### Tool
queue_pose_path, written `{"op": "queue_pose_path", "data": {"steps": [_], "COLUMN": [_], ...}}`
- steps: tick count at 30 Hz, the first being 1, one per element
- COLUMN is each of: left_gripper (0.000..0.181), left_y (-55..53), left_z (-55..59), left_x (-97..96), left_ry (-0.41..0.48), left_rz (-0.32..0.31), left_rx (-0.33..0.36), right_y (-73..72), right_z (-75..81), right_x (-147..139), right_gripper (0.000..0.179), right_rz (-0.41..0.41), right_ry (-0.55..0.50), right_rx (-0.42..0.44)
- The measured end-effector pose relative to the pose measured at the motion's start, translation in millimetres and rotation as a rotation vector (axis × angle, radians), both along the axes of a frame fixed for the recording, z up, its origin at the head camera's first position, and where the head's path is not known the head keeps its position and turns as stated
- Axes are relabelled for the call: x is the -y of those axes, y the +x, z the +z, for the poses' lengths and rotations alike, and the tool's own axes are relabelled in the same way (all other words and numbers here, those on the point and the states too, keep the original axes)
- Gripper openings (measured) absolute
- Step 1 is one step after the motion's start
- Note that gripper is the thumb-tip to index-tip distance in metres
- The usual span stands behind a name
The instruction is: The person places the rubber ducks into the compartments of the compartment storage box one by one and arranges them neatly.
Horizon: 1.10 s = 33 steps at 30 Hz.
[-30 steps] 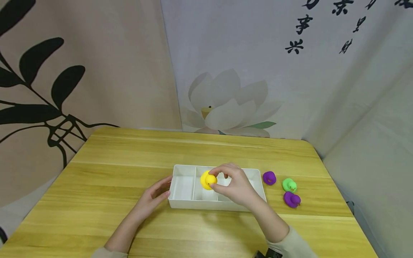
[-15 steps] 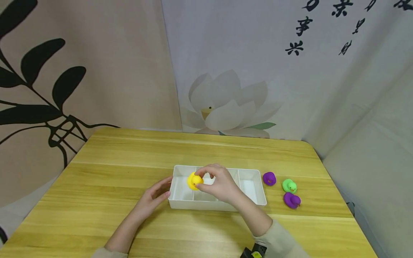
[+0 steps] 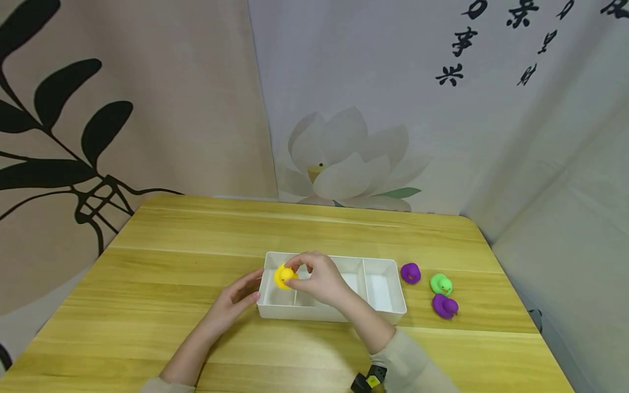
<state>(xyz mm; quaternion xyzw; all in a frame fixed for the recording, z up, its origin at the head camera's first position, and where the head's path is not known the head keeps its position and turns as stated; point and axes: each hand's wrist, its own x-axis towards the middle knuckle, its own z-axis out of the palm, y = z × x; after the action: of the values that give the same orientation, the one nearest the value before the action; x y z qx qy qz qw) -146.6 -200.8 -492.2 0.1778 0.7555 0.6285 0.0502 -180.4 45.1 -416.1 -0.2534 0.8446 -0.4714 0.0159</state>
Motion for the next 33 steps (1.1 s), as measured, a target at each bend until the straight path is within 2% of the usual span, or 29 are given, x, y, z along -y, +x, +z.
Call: {"op": "queue_pose_path", "data": {"steps": [20, 27, 33], "left_gripper": [0.049, 0.049, 0.049], "left_y": [0.9, -0.1, -0.9], "left_z": [1.7, 0.9, -0.9], "left_x": [-0.9, -0.9, -0.4], "left_ry": [0.004, 0.000, 0.007], "left_rz": [0.003, 0.002, 0.000], "left_rx": [0.022, 0.032, 0.041], "right_y": [-10.4, -12.2, -14.0], "right_z": [-14.6, -19.3, -22.0], "right_x": [14.9, 19.4, 22.2], "right_gripper": [0.023, 0.023, 0.025], "right_rz": [-0.013, -0.023, -0.024], "right_ry": [0.115, 0.200, 0.290], "right_rx": [0.060, 0.074, 0.043]}}
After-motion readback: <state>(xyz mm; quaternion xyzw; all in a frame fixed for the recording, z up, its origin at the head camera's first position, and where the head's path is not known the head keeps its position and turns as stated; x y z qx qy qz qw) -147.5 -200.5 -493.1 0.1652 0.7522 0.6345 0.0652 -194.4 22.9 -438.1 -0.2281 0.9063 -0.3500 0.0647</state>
